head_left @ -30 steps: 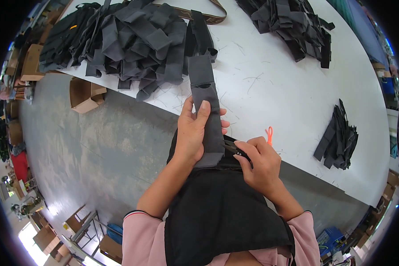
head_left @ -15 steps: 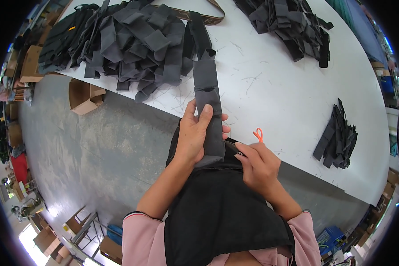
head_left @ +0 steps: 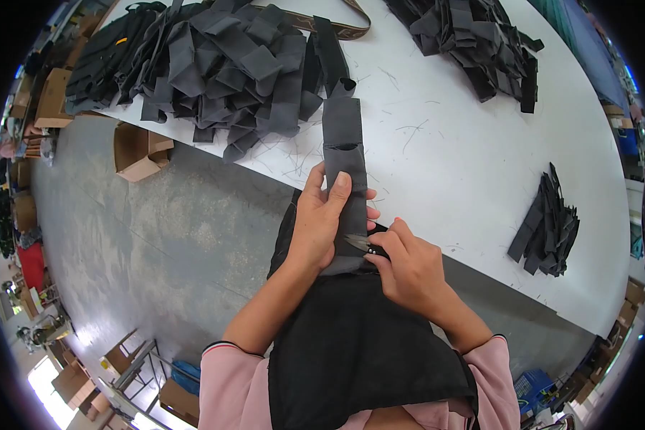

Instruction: The recorder uses scissors to trim excess threads and fabric from black components, likely straps for bags or sports equipment.

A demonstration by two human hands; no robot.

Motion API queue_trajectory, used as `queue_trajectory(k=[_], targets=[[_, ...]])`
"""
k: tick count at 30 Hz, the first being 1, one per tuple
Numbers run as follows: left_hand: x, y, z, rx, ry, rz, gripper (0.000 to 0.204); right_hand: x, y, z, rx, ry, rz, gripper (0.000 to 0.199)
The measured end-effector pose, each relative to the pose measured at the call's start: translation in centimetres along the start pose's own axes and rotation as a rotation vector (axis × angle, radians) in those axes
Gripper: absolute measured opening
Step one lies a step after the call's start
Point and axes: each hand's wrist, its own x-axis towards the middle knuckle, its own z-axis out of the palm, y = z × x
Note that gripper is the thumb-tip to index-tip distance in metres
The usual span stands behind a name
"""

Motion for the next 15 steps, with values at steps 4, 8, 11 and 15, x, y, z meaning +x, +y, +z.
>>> queue_trajectory(k=[4, 8, 11, 15], targets=[[-0.14, 0.19, 0.09, 0.001, 0.003, -0.006, 0.043, 0.34, -0.08, 0.28, 0.026, -0.003, -0.013, 0.025], [-0.17, 0.26, 0.03, -0.002, -0.006, -0.007, 0.044, 0.30, -0.18, 0.67, -0.017, 0.018, -0.040, 0.025], [-0.04, 0.04, -0.21, -0.015, 0.002, -0.028, 0.044, -0.03, -0.08, 0.76, -0.016, 0.043, -0.024, 0.025], [-0.17, 0.10, -0.13, 0.007, -0.006, -0.037, 0.045, -0.41, 0.23, 0.90, 0.023, 0.090, 0.052, 0.021]])
